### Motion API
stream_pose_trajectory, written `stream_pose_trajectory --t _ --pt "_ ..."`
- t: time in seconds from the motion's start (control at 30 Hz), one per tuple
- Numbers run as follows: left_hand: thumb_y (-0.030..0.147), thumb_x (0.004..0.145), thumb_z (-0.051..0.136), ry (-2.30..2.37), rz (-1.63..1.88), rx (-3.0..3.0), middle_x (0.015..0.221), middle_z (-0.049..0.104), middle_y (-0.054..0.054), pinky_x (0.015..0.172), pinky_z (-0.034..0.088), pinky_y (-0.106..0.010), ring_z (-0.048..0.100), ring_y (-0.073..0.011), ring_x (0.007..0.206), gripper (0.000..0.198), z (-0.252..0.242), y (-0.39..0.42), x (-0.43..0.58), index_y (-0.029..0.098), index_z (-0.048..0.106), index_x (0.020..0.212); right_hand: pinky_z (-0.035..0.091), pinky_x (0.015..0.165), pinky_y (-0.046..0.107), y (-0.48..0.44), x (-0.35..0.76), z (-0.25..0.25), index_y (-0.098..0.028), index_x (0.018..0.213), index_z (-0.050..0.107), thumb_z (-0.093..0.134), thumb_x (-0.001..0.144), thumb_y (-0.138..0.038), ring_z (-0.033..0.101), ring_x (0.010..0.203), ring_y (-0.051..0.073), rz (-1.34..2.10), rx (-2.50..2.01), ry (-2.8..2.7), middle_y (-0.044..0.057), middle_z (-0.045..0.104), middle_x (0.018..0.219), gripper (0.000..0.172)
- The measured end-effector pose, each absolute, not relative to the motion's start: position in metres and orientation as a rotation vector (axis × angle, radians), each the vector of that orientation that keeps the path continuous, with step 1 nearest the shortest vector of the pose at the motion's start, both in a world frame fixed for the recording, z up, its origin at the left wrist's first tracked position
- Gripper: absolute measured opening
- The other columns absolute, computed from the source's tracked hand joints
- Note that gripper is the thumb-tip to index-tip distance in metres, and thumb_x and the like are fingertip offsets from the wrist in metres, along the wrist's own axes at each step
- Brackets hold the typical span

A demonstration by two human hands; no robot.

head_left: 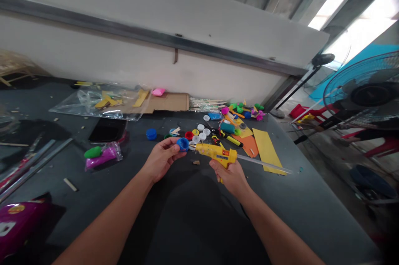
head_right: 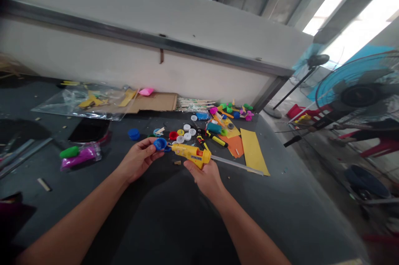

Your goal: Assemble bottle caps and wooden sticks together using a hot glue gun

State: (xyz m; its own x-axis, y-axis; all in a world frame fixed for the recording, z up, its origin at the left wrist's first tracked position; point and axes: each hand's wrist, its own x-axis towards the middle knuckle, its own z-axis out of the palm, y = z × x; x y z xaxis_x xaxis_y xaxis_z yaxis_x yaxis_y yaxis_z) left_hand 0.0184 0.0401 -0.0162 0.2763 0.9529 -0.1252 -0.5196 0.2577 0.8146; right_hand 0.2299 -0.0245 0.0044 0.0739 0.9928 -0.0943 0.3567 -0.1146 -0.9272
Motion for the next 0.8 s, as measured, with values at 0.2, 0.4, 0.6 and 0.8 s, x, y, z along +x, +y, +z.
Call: stream_pose_trajectory --t 0.2,0.4,0.6,0.8 --pt "0.023 0.065 0.075 0.704 1.080 0.735 0.084 0.067 -0.002 0.073 0.054 -0.025 0.063 -0.0122 0.076 0.023 -0.0146 0.0383 0.0190 0.015 0.067 0.085 0.034 0.040 0.021 -0.0240 0.2300 0.0042 -0.018 0.062 0.054 0.060 0.073 -0.052 0.042 0.041 0.009 1.067 -1.601 -1.350 -0.004 0.045 0.044 0.036" --pt "0.024 0.064 0.076 0.700 1.059 0.737 0.082 0.067 -0.003 0.072 0.054 -0.026 0.063 -0.0121 0.073 0.023 -0.0129 0.0371 0.0193 0.014 0.068 0.083 0.036 0.042 0.022 -0.0237 0.2316 0.0025 -0.018 0.064 0.056 0.059 0.073 -0.052 0.045 0.042 0.011 1.028 -1.575 -1.361 -0.003 0.047 0.046 0.036" --pt "0.027 0.062 0.077 0.694 1.008 0.755 0.078 0.067 -0.004 0.069 0.054 -0.026 0.062 -0.0122 0.068 0.024 -0.0121 0.0362 0.0198 0.013 0.068 0.080 0.035 0.041 0.021 -0.0242 0.2314 0.0041 -0.018 0.061 0.053 0.059 0.073 -0.052 0.043 0.041 0.010 1.030 -1.602 -1.356 -0.004 0.046 0.044 0.036" --pt "0.029 0.062 0.077 0.686 0.979 0.785 0.073 0.066 -0.006 0.064 0.054 -0.028 0.060 -0.0122 0.063 0.025 -0.0129 0.0356 0.0208 0.012 0.067 0.078 0.036 0.041 0.021 -0.0240 0.2311 0.0033 -0.017 0.062 0.055 0.060 0.073 -0.053 0.045 0.041 0.010 1.026 -1.603 -1.362 -0.003 0.047 0.045 0.038"
